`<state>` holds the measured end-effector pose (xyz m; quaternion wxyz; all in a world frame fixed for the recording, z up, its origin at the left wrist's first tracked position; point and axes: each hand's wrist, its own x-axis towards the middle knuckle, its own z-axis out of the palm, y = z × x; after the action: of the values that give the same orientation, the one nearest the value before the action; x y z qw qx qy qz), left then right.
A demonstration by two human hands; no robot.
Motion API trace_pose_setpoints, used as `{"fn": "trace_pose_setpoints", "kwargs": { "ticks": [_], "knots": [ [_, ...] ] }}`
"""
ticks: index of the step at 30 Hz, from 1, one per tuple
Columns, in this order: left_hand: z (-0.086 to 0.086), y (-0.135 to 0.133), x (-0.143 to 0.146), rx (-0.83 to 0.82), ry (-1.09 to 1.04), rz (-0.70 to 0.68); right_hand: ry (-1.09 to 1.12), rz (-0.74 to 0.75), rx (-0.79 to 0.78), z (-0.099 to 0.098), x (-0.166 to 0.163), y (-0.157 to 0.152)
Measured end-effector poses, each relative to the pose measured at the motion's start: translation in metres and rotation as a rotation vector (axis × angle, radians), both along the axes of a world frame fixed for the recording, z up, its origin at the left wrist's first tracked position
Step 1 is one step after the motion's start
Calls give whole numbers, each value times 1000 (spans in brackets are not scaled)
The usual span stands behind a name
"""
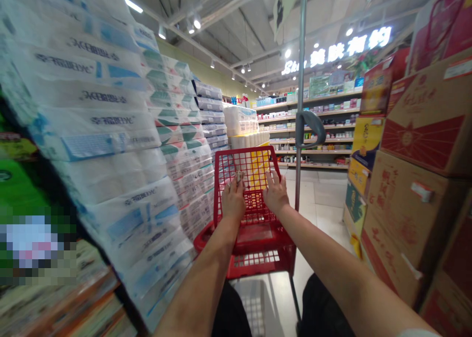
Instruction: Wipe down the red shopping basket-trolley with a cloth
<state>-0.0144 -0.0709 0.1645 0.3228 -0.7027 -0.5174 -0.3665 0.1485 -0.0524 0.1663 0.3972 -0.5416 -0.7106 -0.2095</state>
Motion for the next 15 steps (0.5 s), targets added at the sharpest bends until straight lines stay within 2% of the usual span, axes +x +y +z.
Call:
{"fn": "trace_pose_setpoints", "kwargs": {
  "ticks": [4,5,10,15],
  "knots": [
    [1,-1,4,-63,201,-194,0,4,15,-3,0,4],
    [1,-1,4,-71,209,-206,-6,6,18,-3,1,4],
    [-1,2,0,10,-42,-13,-3,-7,14,-3,0,4],
    [-3,2,2,-64,121,-184,-13,-1,18,-5,0,7]
  ]
}}
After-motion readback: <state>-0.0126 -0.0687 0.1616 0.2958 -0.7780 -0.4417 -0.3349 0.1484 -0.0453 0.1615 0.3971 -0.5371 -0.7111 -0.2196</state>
